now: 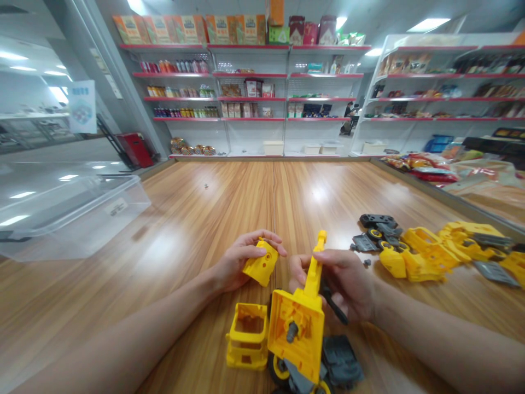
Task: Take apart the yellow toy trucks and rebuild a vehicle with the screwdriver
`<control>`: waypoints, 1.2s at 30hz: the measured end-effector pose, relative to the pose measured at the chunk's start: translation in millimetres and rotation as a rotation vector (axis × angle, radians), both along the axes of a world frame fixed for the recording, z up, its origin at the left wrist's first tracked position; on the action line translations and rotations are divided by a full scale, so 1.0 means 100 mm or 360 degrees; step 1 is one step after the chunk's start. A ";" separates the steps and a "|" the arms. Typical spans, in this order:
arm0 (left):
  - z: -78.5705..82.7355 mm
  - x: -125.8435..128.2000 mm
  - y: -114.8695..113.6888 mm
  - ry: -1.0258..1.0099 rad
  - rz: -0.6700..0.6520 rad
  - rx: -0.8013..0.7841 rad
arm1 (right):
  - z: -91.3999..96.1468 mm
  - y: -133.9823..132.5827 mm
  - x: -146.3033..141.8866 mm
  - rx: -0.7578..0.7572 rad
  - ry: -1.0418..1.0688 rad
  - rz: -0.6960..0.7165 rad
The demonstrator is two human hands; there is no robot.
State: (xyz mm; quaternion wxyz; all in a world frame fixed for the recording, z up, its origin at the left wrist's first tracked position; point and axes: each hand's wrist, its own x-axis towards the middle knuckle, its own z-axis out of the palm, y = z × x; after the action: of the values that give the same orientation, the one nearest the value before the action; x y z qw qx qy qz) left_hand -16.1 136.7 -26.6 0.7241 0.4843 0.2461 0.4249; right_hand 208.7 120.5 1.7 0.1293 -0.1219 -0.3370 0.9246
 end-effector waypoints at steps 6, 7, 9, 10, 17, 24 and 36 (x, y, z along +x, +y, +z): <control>0.20 -0.11 0.02 0.0153 -0.0128 0.0186 | -0.03 0.05 0.01 -0.0007 -0.0019 -0.0012; 0.32 -0.14 0.00 0.0275 -0.0172 0.0276 | -0.04 0.06 0.00 -0.0019 -0.0004 -0.0035; 0.60 -0.18 -0.07 0.0644 -0.0252 0.0570 | -0.06 0.07 0.00 -0.0042 0.0006 -0.0072; 0.75 -0.19 -0.13 0.0896 -0.0314 0.0701 | -0.06 0.07 0.00 -0.0052 -0.0003 -0.0075; 1.26 -0.02 -0.56 0.1728 -0.0451 0.1225 | -0.02 0.02 -0.03 -0.0068 -0.0076 -0.0087; 1.27 -0.02 -0.61 0.1842 -0.0533 0.1300 | 0.00 -0.01 -0.02 -0.0040 -0.0206 -0.0031; 0.98 -0.30 -0.11 0.1268 -0.0458 0.0556 | -0.03 0.18 0.12 0.0036 0.0170 -0.0603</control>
State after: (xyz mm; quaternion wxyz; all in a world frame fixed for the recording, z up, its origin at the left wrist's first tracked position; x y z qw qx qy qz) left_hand -46.5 125.4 71.7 0.5322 0.7540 0.3602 0.1358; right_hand 220.8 138.6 -1.4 0.3201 -0.1326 -0.3110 0.8850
